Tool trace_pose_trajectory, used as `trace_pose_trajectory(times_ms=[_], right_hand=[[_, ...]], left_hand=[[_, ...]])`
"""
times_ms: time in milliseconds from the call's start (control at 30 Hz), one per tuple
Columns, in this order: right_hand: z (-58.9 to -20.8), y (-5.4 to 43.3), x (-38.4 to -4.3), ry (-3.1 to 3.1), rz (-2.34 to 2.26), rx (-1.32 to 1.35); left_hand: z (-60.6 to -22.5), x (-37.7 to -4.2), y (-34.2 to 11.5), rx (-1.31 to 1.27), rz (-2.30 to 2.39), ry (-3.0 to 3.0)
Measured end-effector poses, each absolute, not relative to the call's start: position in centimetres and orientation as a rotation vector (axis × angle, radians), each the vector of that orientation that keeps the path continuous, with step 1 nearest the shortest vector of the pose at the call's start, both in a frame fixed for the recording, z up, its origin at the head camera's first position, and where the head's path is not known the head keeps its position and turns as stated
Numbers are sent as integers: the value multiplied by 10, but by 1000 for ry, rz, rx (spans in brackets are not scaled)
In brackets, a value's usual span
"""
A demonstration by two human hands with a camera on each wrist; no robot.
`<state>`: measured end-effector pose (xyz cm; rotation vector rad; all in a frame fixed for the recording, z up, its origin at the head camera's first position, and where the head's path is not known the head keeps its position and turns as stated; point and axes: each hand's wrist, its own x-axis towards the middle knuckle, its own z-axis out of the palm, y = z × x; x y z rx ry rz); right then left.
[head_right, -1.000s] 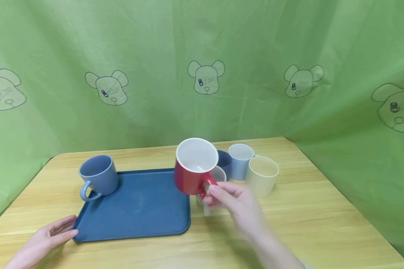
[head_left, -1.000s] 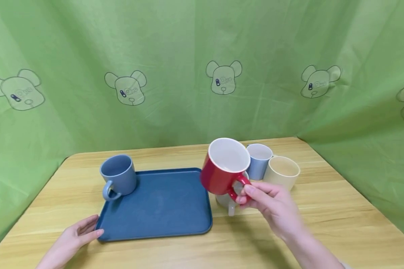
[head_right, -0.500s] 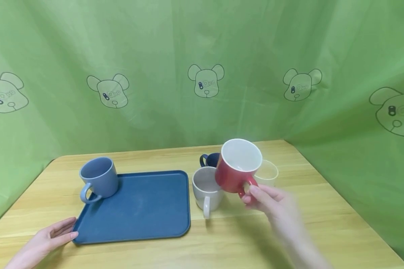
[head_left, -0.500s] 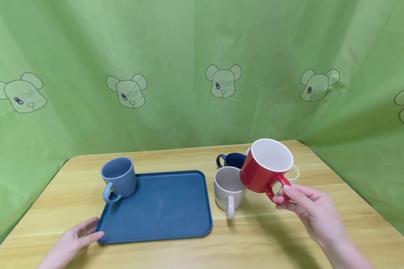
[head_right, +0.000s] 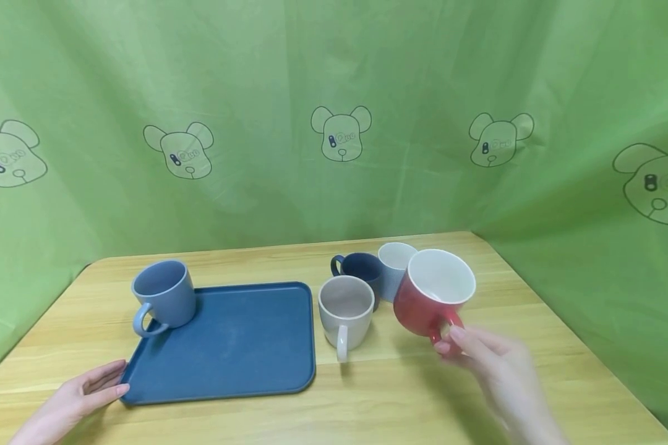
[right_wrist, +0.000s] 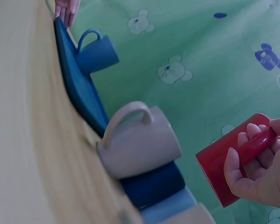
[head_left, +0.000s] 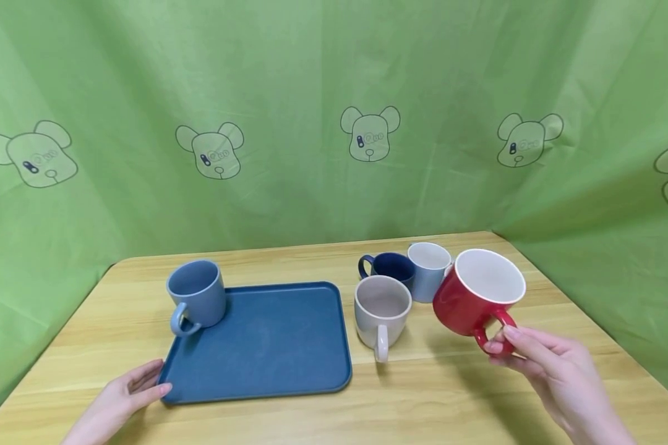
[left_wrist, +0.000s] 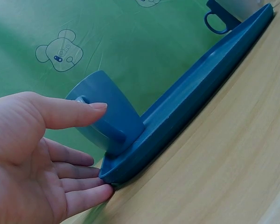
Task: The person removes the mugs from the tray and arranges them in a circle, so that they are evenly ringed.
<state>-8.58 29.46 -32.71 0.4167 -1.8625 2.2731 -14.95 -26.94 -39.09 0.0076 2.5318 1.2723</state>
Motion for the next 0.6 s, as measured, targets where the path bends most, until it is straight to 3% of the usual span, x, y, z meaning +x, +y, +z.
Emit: trace_pose_trajectory(times_ms=[433,600], right_hand=[[-356,316,-74,-1995,2322,277],[-361,311,-73,-2095,2276,-44]], left_hand=[[-394,-152,-270,-35,1265,2506],[-393,-153,-270,-38,1270,2500]])
